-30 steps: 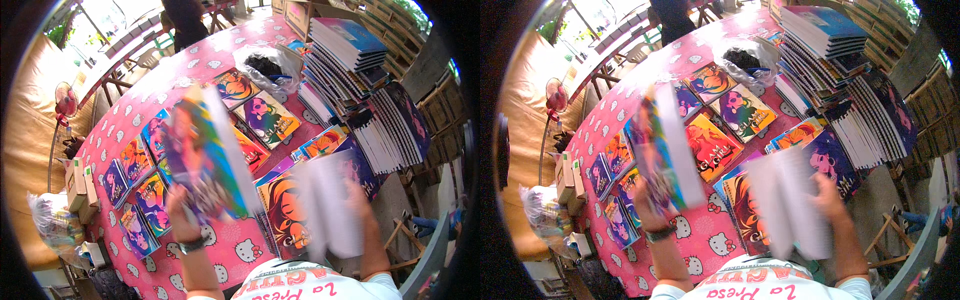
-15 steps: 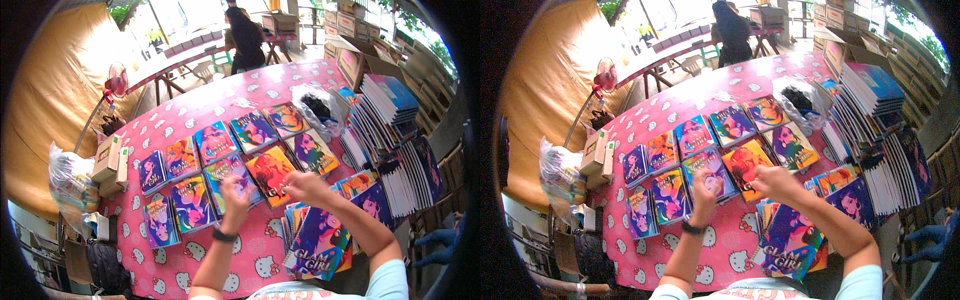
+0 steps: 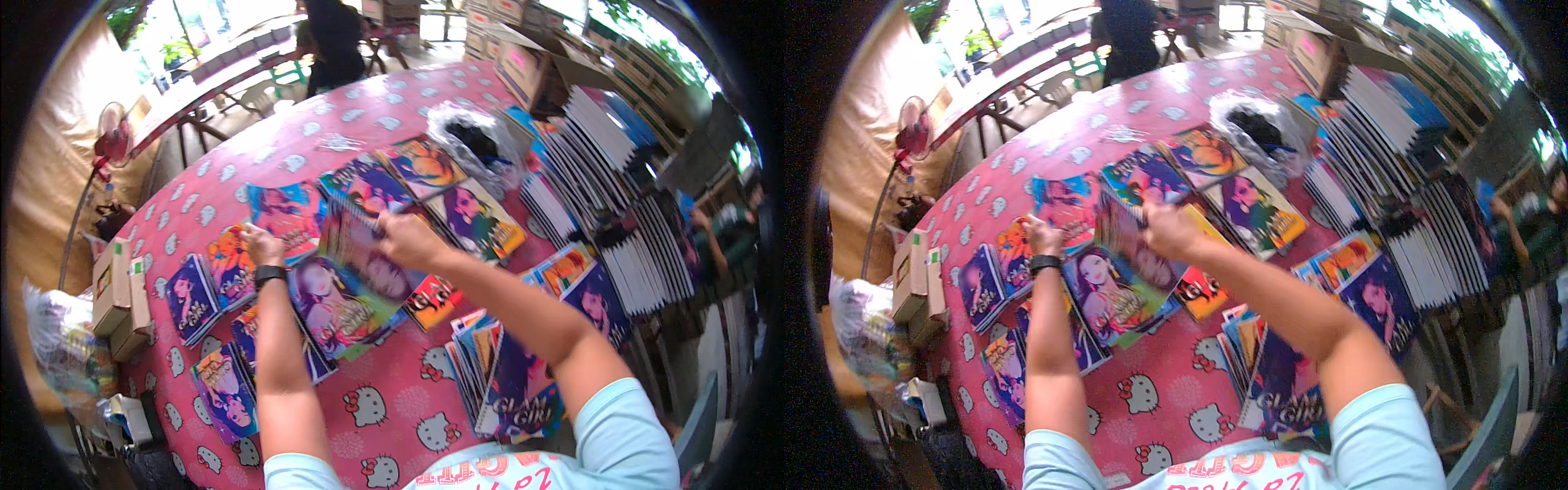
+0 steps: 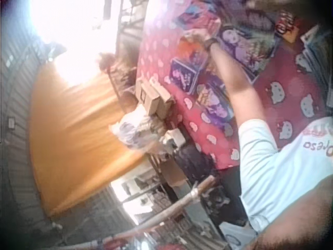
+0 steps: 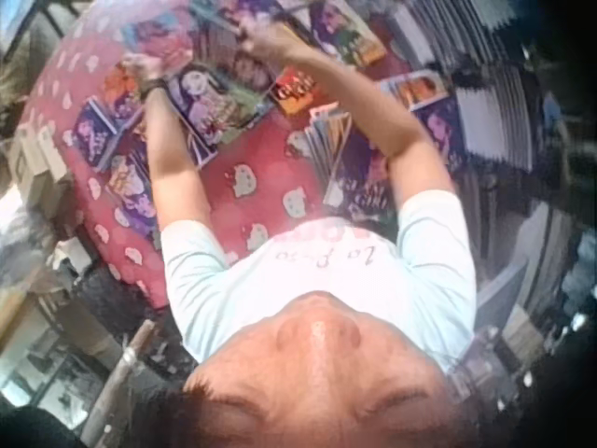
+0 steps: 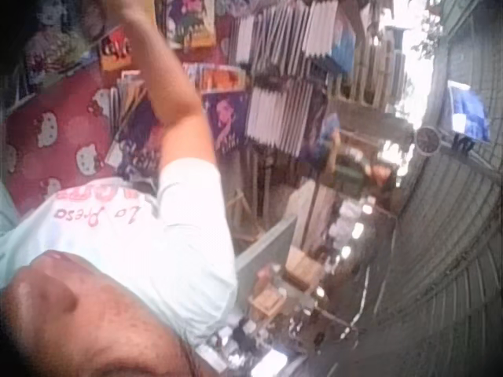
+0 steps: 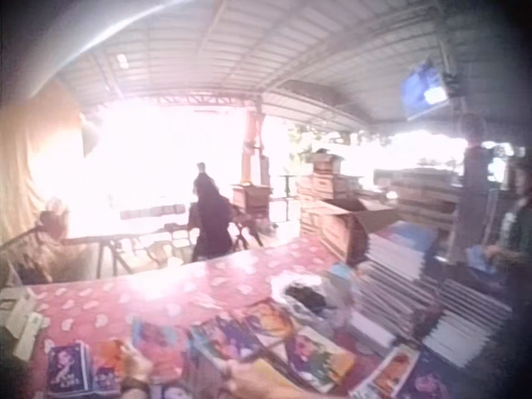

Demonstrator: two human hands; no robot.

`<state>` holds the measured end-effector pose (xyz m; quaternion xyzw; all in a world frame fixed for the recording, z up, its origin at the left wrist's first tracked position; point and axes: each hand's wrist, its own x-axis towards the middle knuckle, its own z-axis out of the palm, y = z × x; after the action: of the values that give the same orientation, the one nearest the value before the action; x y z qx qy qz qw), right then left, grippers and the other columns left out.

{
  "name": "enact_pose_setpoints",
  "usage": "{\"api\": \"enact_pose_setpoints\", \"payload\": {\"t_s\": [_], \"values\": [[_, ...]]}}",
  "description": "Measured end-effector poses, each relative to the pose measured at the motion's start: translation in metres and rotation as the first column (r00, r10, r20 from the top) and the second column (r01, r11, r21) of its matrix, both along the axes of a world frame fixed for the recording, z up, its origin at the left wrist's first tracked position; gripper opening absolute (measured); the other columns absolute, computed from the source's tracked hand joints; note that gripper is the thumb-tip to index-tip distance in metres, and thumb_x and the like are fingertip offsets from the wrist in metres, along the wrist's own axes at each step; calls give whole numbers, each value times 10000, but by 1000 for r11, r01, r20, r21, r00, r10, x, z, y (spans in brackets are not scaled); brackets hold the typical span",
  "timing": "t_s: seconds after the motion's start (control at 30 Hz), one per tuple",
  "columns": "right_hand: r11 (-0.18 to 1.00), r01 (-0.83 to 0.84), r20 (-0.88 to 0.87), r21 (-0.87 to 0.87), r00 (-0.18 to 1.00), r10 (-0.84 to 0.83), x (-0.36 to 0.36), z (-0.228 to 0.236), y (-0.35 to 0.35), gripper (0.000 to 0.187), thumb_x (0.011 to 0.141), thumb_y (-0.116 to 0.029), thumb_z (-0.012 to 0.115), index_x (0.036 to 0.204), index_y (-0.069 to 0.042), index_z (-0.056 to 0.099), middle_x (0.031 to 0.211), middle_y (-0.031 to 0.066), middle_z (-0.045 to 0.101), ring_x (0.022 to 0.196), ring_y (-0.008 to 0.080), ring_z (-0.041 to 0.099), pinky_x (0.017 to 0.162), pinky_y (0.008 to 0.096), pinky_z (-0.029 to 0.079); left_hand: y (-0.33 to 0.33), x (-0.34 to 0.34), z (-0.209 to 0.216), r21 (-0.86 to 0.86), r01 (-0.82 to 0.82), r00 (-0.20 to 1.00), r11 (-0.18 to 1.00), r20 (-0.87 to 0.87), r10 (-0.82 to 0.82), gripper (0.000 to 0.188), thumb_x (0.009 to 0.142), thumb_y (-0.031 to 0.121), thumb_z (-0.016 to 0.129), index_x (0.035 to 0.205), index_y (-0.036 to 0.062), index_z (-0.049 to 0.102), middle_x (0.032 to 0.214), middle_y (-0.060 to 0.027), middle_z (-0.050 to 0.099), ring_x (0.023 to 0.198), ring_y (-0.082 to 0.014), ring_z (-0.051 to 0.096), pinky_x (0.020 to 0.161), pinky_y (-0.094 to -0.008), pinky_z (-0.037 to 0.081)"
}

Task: The person sorts a variety of spiral-bound notebooks by their cover designs, picking them up from a pile and placing them into separate stacks on a table.

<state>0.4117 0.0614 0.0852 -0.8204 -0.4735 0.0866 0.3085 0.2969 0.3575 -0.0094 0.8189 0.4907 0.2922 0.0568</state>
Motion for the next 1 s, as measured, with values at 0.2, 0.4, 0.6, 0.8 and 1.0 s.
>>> {"api": "enact_pose_setpoints", "payload": {"t_s": [0.2,0.4,0.6,0.8,1.0], "values": [[620,365,-619,695,743,256,-27,140,-256,458,815,-138,575,1224,-6,417,1154,118,521,1009,186,514,900,318,403,-141,-33,99,-243,700,472,672,863,-181,420,827,197,607,1151,-36,479,998,-144,601,894,-239,591,812,-365,459],[791,598,-581,127,691,-429,-84,-3,-380,327,775,-193,656,1004,-3,520,918,64,578,787,136,542,668,280,446,-323,-104,123,-228,974,217,8,935,279,215,815,199,629,961,50,575,874,-20,607,755,-98,575,700,-242,452],[821,570,-254,-21,791,-556,-101,-7,-378,302,737,-185,674,913,15,532,709,68,580,648,123,550,598,283,455,-426,-128,56,-738,662,713,131,567,-411,403,682,278,778,851,26,514,680,17,527,564,-50,452,483,-240,391],[843,535,-434,-57,747,-503,-74,13,-379,341,819,-156,595,1100,8,494,887,178,631,802,222,631,683,282,475,-475,-129,84,-588,677,716,443,387,-581,648,677,403,749,1057,-10,426,822,-133,605,730,-215,606,644,-330,483],[961,173,149,-217,979,-142,-114,-7,-354,805,822,-630,362,1423,-163,99,1458,200,44,1336,398,48,1023,591,101,-495,-120,43,-291,675,735,678,347,-582,860,780,385,629,1330,-78,158,1368,-261,199,1286,-352,218,1049,-396,214]]}}
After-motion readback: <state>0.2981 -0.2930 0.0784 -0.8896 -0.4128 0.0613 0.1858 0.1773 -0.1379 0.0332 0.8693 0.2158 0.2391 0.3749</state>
